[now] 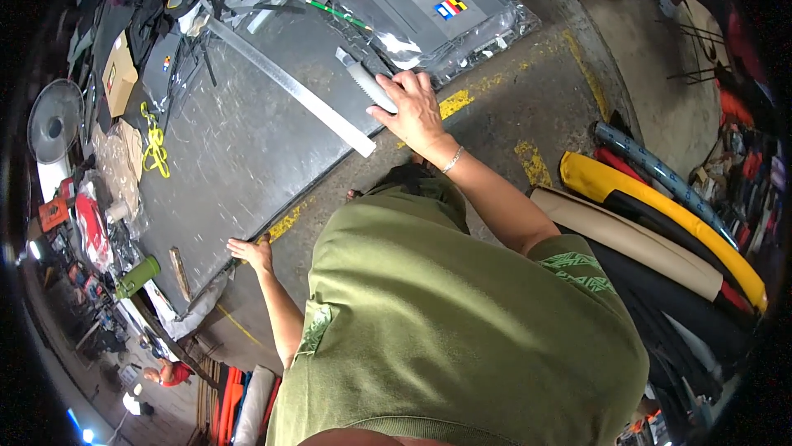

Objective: Cutting a grey fabric piece on a table using a metal ruler and a utility knife.

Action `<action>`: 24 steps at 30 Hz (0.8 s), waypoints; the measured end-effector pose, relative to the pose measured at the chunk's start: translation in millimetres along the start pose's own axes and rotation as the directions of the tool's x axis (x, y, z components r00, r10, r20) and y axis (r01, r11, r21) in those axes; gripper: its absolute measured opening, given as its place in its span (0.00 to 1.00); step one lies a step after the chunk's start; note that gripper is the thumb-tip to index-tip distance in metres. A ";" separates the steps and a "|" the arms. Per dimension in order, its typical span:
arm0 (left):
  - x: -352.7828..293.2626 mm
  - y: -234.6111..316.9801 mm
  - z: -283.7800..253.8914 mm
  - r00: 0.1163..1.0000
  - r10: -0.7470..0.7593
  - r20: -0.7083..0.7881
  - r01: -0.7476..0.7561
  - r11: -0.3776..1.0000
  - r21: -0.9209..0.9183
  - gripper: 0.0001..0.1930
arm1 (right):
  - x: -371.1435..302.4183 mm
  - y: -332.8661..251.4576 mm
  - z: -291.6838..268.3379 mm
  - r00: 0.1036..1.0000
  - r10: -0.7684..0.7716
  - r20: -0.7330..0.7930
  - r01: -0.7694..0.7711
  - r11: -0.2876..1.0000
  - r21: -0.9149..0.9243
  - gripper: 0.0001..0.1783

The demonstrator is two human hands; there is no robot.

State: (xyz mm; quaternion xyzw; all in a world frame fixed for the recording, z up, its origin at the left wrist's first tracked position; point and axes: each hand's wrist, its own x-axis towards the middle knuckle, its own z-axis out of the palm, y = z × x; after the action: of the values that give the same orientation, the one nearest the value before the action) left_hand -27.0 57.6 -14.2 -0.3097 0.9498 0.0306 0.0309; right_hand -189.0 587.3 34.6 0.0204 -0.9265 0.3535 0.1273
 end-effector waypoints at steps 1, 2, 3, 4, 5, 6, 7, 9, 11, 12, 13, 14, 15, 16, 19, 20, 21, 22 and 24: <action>0.0 3.2 -1.0 1.000 0.012 0.001 -0.012 1.000 0.009 0.70 | 0.4 0.3 -0.8 1.000 -0.007 0.006 0.007 1.000 0.001 0.35; -0.1 7.1 -1.2 1.000 -0.009 0.015 0.009 1.000 0.007 0.70 | 0.7 0.6 -2.5 1.000 -0.010 0.005 0.010 1.000 -0.010 0.35; -0.1 4.1 0.0 1.000 0.001 -0.001 -0.001 0.999 0.039 0.70 | 1.5 -0.9 -3.3 1.000 -0.017 0.003 0.017 1.000 -0.014 0.34; -0.1 0.8 0.8 1.000 0.012 -0.016 -0.011 0.997 0.071 0.71 | 0.8 -0.3 -1.8 1.000 -0.028 -0.010 0.028 1.000 0.003 0.34; -1.1 -2.3 1.9 1.000 0.006 -0.016 -0.004 0.997 0.077 0.70 | 0.5 0.7 -0.5 0.999 -0.046 -0.020 0.046 0.999 0.000 0.34; -1.7 0.3 2.2 1.000 -0.001 -0.013 0.002 0.997 0.073 0.70 | 0.4 2.1 0.1 0.998 -0.059 -0.032 0.059 0.998 -0.009 0.33; -2.4 2.8 2.2 1.000 -0.007 -0.010 0.008 0.998 0.069 0.70 | -0.1 3.1 0.7 0.997 -0.069 -0.039 0.068 0.998 -0.018 0.33; -3.5 5.8 0.9 1.000 -0.001 -0.006 0.001 0.997 0.071 0.70 | -1.2 3.0 1.6 0.997 -0.065 -0.050 0.064 0.998 -0.014 0.33; -4.1 7.6 -0.6 1.000 0.002 0.011 -0.002 0.998 0.064 0.71 | -2.2 3.6 1.9 0.997 -0.054 -0.058 0.054 0.999 -0.010 0.33; -4.3 7.1 -1.2 1.000 -0.002 0.017 0.002 0.999 0.051 0.70 | -2.1 2.2 1.3 0.998 -0.043 -0.056 0.042 0.999 -0.014 0.33; -4.8 6.6 -1.6 1.000 -0.006 0.024 0.005 0.999 0.037 0.70 | -0.6 0.7 -0.2 0.998 -0.036 -0.046 0.036 0.999 -0.015 0.31; -6.5 6.4 -1.4 1.000 -0.028 0.010 0.028 0.999 0.016 0.69 | 0.3 0.4 -0.5 0.999 -0.029 -0.027 0.028 0.999 -0.015 0.29; -7.6 7.0 -2.7 0.999 -0.039 0.008 0.038 0.999 0.015 0.69 | 2.9 -1.6 -2.7 1.000 -0.020 -0.009 0.020 1.000 -0.019 0.28; -8.7 7.0 -4.4 1.000 -0.021 0.020 0.021 1.000 -0.007 0.69 | 4.7 -3.5 -6.1 0.999 -0.031 -0.030 0.031 0.999 -0.027 0.22; -10.1 7.3 -8.5 0.999 0.009 0.049 -0.007 0.999 -0.043 0.70 | 9.6 -12.3 -17.1 0.998 0.030 0.052 -0.025 0.996 -0.090 0.17; -10.5 7.6 -9.3 0.998 -0.003 0.058 0.006 0.999 -0.053 0.70 | 13.4 -15.2 -22.4 0.996 0.049 0.077 -0.046 0.998 -0.041 0.15; -8.9 8.1 -9.8 0.999 -0.004 0.050 0.006 0.999 -0.035 0.70 | 14.6 -12.5 -20.6 0.997 0.054 0.048 -0.055 0.998 0.034 0.14; -9.5 9.2 -9.3 0.999 -0.013 0.052 0.015 0.999 -0.038 0.70 | 16.3 -9.2 -19.0 0.998 0.060 0.019 -0.062 0.992 0.109 0.14; -9.7 11.7 -9.3 0.999 -0.016 0.051 0.018 0.999 -0.049 0.70 | 18.8 -9.7 -20.2 0.966 0.234 0.111 -0.252 0.948 0.194 0.15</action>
State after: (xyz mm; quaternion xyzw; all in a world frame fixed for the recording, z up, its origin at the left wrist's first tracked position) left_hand -26.5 72.0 -3.8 -0.3176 0.9450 0.0617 0.0473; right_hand -201.4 594.3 60.1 -0.0656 -0.8849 0.4594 0.0397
